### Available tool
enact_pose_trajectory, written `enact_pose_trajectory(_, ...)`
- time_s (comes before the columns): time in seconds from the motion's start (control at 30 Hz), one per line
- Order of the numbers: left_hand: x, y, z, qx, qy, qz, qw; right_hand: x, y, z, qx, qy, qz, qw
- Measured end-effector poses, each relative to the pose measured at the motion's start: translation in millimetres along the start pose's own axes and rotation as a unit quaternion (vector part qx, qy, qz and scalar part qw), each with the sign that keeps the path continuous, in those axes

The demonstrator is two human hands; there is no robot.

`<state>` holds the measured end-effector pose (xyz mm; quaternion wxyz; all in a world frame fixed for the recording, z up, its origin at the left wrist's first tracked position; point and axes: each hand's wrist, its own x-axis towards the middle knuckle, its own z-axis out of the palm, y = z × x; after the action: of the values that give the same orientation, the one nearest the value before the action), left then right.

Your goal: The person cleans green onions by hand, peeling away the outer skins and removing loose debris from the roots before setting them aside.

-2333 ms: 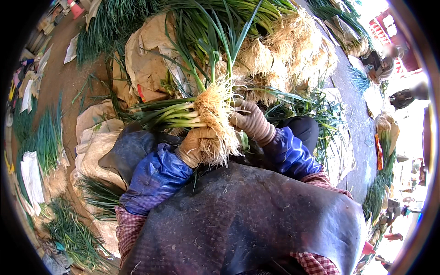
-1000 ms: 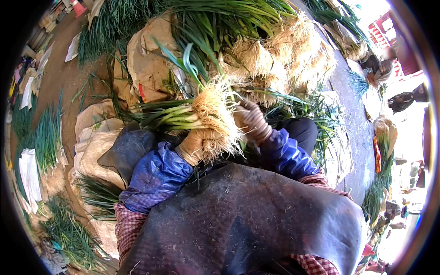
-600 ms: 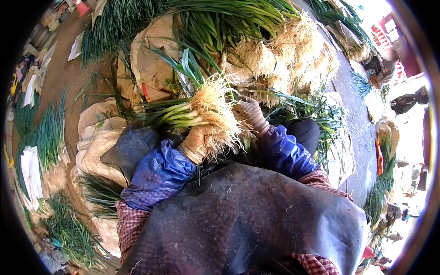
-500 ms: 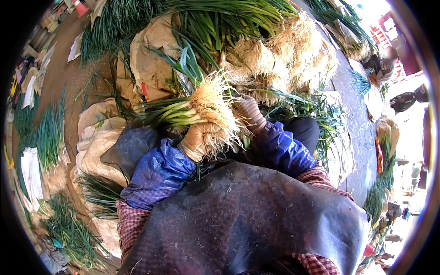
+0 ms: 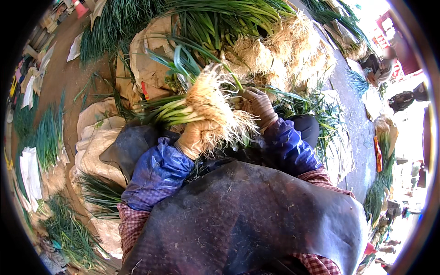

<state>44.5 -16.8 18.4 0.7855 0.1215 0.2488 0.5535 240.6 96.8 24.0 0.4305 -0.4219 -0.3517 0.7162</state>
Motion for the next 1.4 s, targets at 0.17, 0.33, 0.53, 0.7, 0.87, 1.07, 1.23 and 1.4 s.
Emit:
enact_pose_trajectory(0.17, 26, -34, -22, 0.332, -0.063, 0.087, 0.937, 23, 17, -36, -0.692, -0.171, -0.370, 0.596)
enact_pose_trajectory(0.33, 18, -35, -3, 0.519, -0.093, 0.060, 0.848, -19, 1, 11, -0.121, -0.244, -0.001, 0.962)
enact_pose_trajectory(0.53, 37, -58, -37, 0.772, -0.145, 0.201, 0.585, -55, 13, 16, -0.244, -0.304, -0.094, 0.916)
enact_pose_trajectory(0.7, 44, -71, -52, 0.391, -0.225, 0.050, 0.891, -39, 36, -3, -0.416, -0.379, -0.240, 0.791)
enact_pose_trajectory(0.87, 29, -46, -36, 0.110, -0.171, -0.023, 0.979, -40, 20, 26, -0.597, -0.383, -0.285, 0.644)
enact_pose_trajectory(1.07, 15, -30, -5, 0.189, -0.100, -0.036, 0.976, -41, 32, 30, 0.089, -0.440, 0.164, 0.879)
enact_pose_trajectory(1.23, -3, -11, 13, 0.364, -0.098, 0.179, 0.909, -37, 4, 9, -0.467, -0.300, -0.265, 0.788)
enact_pose_trajectory(1.4, -14, 28, 41, 0.254, -0.239, 0.119, 0.929, -58, -68, 5, -0.318, -0.206, -0.112, 0.919)
